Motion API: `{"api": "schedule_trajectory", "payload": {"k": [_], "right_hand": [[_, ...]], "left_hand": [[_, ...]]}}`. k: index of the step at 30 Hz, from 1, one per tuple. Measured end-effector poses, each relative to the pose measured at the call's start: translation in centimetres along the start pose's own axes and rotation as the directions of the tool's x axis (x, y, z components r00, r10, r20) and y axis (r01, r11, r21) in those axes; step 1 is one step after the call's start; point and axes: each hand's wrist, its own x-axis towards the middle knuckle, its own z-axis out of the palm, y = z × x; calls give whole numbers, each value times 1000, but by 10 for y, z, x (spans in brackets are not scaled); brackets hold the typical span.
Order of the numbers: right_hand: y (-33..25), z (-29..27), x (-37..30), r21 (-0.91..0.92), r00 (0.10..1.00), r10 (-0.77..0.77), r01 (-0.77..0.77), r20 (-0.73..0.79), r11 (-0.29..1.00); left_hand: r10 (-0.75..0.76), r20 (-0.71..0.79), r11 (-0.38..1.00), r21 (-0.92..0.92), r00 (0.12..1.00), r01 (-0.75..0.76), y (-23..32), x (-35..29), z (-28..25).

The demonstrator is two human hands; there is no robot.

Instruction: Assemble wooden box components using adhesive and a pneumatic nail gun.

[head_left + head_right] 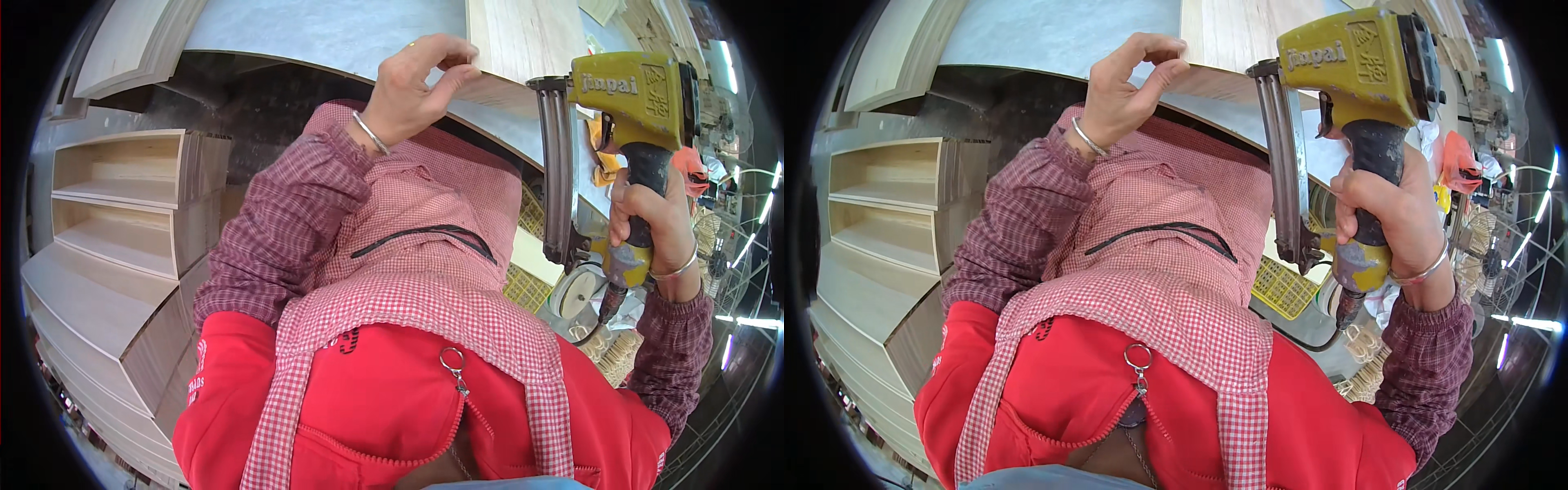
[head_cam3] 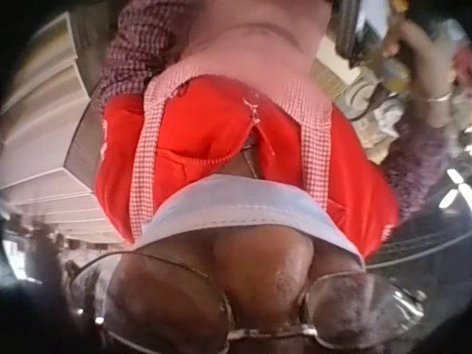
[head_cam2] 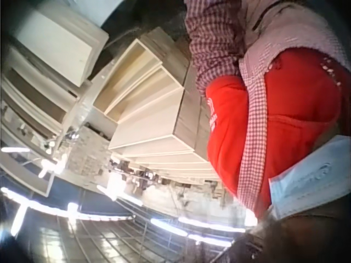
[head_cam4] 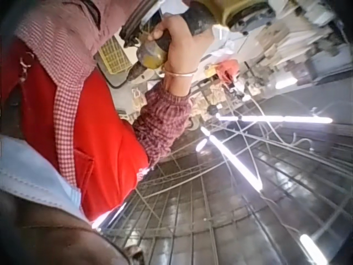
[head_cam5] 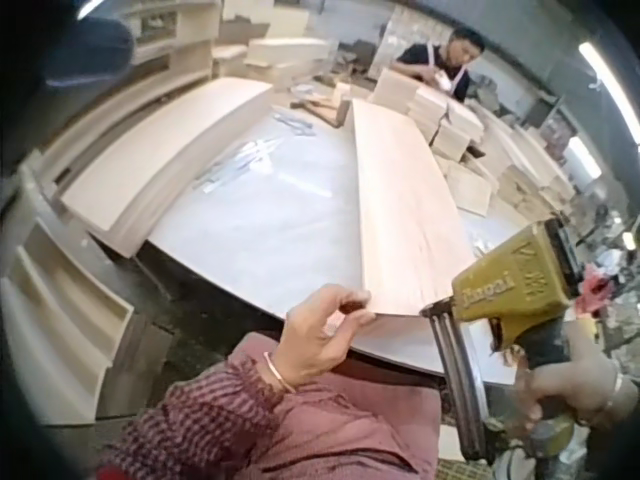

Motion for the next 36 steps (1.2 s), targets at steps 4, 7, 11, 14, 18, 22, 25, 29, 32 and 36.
{"api": "schedule_trajectory", "payload": {"k": [4, 7, 11, 14, 18, 22, 25, 29, 32, 36], "right_hand": [[4, -2, -1, 25, 1000, 6, -5, -31, 1000], [4, -2, 1, 34, 999, 10, -9, -34, 999], [4, -2, 2, 31, 1000, 11, -10, -19, 999], [7, -8, 2, 14, 999, 32, -32, -15, 999], [7, -8, 3, 13, 1000, 27, -27, -12, 1000], [5, -5, 2, 21, 1000, 12, -11, -20, 1000], [4, -2, 2, 26, 999, 6, -5, -41, 1000], [3, 0, 0, 17, 999, -7, 8, -50, 1000], [2, 3, -1, 4, 998, -12, 12, -63, 1000], [-3, 8, -2, -29, 996, -15, 12, -89, 999]], "left_hand": [[2, -36, 994, 111, 999, 2, -7, -9, 7], [33, -64, 988, 153, 997, -22, -10, -9, 12], [125, -116, 980, 169, 985, -104, -13, -7, 17], [147, -142, 976, 180, 979, -120, -14, -7, 21], [162, -164, 972, 197, 973, -128, -15, -7, 24], [-2, -138, 999, 48, 990, 9, -9, -3, 15], [-443, 124, 811, -366, 888, 456, 1, 8, -2], [-568, 228, 728, -309, 791, 612, -16, 33, 10], [-601, 242, 693, -318, 762, 647, -24, 37, 19], [-592, 180, 681, -410, 786, 607, -29, 34, 26]]}}
